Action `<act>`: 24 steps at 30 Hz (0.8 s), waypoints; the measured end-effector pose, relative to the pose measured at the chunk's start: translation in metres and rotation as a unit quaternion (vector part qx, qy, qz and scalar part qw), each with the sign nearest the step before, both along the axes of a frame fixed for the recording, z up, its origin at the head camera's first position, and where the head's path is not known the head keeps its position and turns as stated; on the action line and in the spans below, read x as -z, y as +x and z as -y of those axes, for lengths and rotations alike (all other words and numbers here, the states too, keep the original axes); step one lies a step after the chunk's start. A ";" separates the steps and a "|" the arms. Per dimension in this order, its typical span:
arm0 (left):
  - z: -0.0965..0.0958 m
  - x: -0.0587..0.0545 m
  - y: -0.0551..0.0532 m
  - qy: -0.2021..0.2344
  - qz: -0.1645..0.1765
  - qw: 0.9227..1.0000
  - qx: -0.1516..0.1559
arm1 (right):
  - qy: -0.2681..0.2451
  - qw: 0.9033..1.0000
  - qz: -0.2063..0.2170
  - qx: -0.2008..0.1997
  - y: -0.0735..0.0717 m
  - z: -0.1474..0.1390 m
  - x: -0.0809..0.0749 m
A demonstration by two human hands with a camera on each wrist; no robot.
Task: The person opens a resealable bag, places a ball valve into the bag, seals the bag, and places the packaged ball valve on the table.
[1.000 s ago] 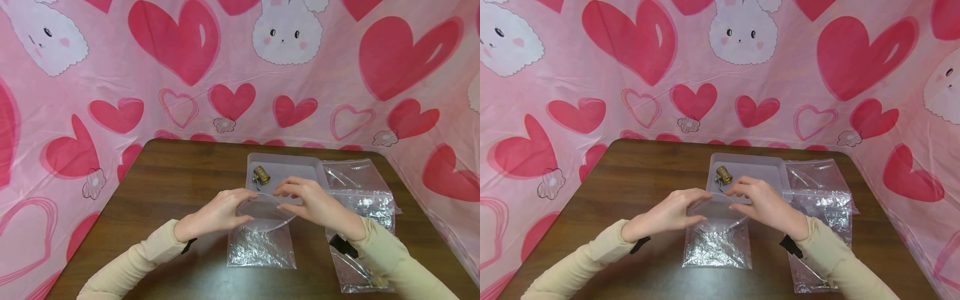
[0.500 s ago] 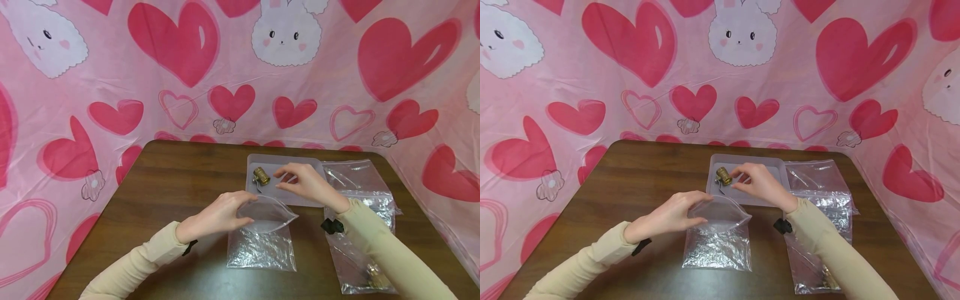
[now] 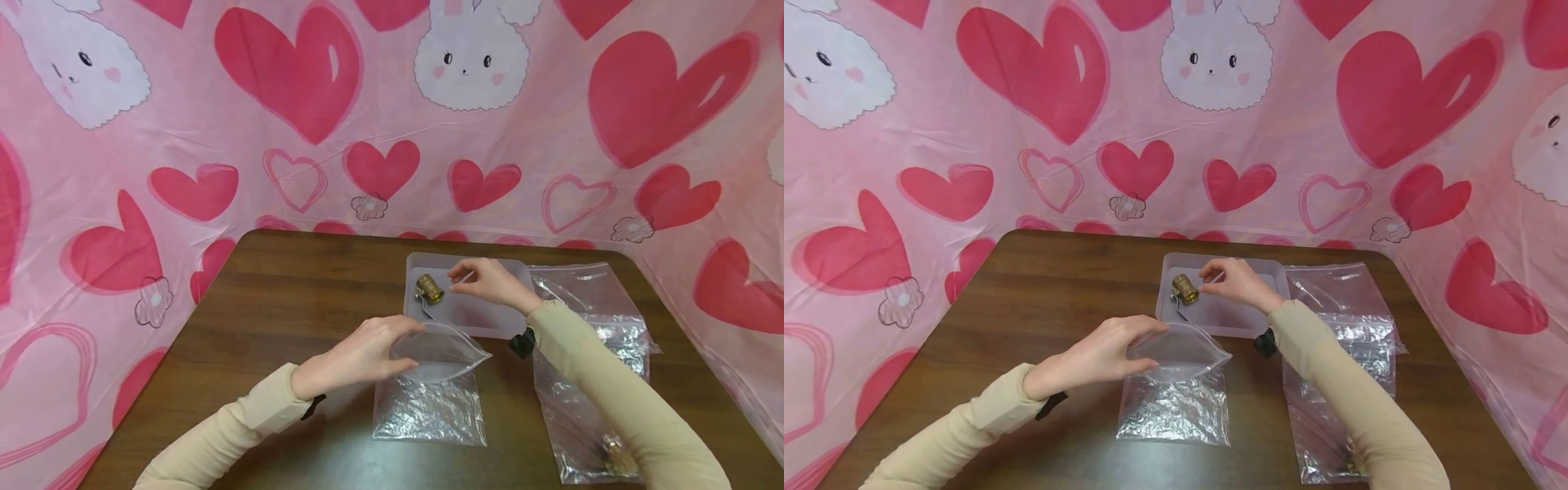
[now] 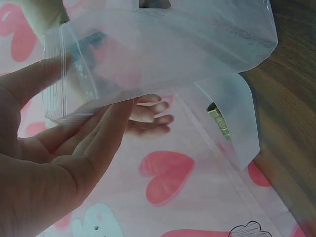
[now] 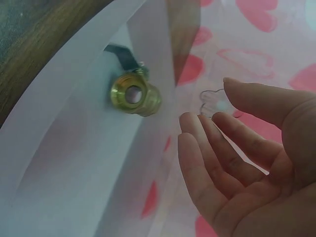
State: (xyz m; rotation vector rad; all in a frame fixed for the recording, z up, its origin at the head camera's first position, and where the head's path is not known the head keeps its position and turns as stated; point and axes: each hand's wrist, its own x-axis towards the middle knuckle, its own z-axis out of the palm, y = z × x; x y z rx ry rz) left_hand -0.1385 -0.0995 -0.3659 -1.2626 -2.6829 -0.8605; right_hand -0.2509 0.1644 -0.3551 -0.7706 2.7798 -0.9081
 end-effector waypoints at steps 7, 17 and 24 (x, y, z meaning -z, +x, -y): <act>0.000 0.001 0.001 0.000 -0.001 1.000 0.001 | 0.023 0.999 0.028 0.006 -0.017 0.010 0.008; -0.001 0.003 0.000 -0.002 -0.004 1.000 0.006 | 0.028 0.990 0.134 0.034 -0.039 0.021 0.018; -0.002 0.002 0.001 -0.007 0.000 1.000 0.008 | 0.038 0.981 0.180 0.052 -0.049 0.026 0.030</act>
